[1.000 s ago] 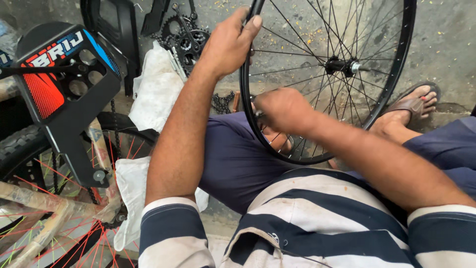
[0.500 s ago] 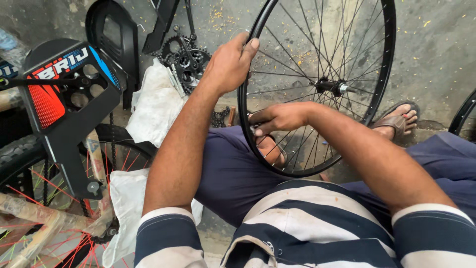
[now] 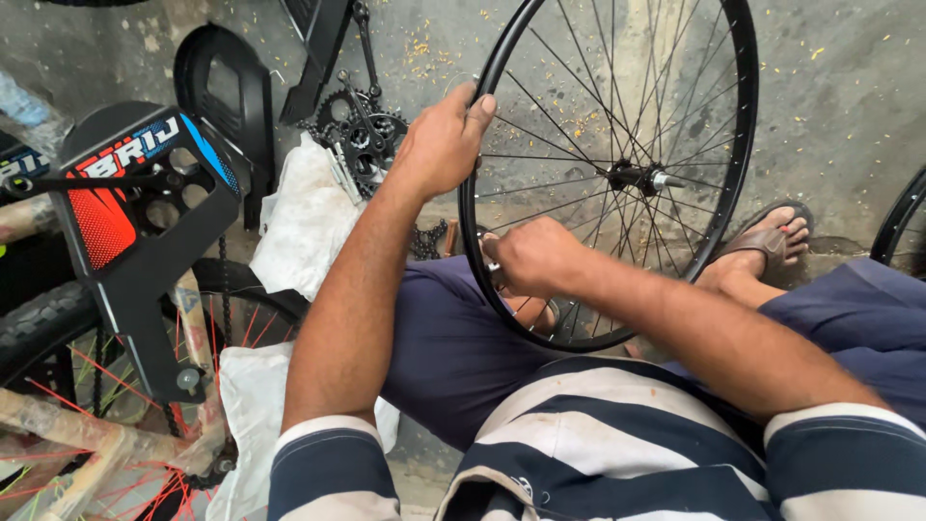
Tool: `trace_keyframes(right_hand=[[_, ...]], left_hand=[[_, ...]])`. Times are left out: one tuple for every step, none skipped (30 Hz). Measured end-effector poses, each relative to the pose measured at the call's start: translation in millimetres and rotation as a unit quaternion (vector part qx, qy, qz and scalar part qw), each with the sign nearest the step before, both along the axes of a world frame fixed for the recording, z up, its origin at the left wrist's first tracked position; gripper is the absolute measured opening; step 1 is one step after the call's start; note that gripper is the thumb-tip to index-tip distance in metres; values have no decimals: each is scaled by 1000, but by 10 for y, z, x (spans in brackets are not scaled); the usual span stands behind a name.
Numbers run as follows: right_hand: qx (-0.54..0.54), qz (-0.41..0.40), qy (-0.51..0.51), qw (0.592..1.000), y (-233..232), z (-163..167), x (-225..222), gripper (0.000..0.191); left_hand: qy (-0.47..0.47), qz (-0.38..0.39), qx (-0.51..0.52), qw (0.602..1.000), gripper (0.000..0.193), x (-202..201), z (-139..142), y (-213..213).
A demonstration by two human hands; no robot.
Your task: The person sits on the ground and uses a spoke wrench to tighten and loosen the nipples on a bicycle wheel rim. They rotate the wheel periodically to access different spokes and continue adjusting tension throughout the clip.
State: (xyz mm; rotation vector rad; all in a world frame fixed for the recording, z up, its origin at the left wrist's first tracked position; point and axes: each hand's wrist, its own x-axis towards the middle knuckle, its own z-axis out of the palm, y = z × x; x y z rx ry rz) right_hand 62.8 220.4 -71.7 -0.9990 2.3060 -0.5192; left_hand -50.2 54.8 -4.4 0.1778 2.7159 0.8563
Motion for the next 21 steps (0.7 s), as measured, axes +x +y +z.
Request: trace_keyframes(right_hand=[[-49,-16,97,994,-4,-6,83,41],[-97,-31,194,976,-7,3,178,42],[-142,-50,288,946,-15,21,240,44],[-117,-64,234,963,-17,48,272,40],[-95,-75,182,976,-7,75,263,36],[-76,-83,125,986,-4,105,226,33],[-67,-79,15,995,7,131,155,40],[-55,-76,-93,991,59,140,30,46],[-42,-74,-194,977,82,140,-90,53],[-133,-13,-208,969,140,126,-227,48],[-221,45,-226,948,183,107,-268,46],[-217,9,-222,951,193,79,-238,49],[-212,-28,-212,954,213,40,-210,54],[-207,-64,-198,956,200,-3,-143,58],[-206,-63,-66,974,179,-44,-35,46],[-204,-57,71,975,134,-79,87,34],[-200,-51,208,956,94,-107,189,22],[-223,-42,250,941,64,-126,248,20],[-245,-32,294,923,48,-125,303,19],[-269,-23,341,901,56,-110,327,18],[-253,-28,297,921,74,-85,310,18]], left_hand=[[-22,7,-4,1000,53,6,14,6],[-43,13,-7,999,52,9,31,8],[-38,8,-3,999,52,13,45,13],[-31,2,3,1000,51,12,50,19],[-22,0,5,1000,51,1,49,14],[-17,0,9,1000,51,-3,35,0],[-20,0,14,1000,51,1,2,-15],[-21,-3,19,1000,52,-12,-47,-34],[30,-21,25,999,51,-60,-98,-66],[71,-36,33,996,51,-78,-169,-85],[105,-50,43,992,50,-34,-262,-100],[86,-48,39,994,49,7,-345,-127],[71,-49,36,996,47,-10,-415,-155],[61,-52,32,996,45,-43,-469,-175],[79,-105,-6,991,42,-41,-515,-181],[100,-158,-44,981,38,-48,-537,-188],[122,-212,-83,966,36,-49,-538,-190],[80,-159,-67,982,37,-40,-526,-179],[39,-105,-52,992,41,-40,-495,-158],[2,-52,-40,998,45,-50,-446,-147],[3,-46,-27,999,45,-43,-389,-139]])
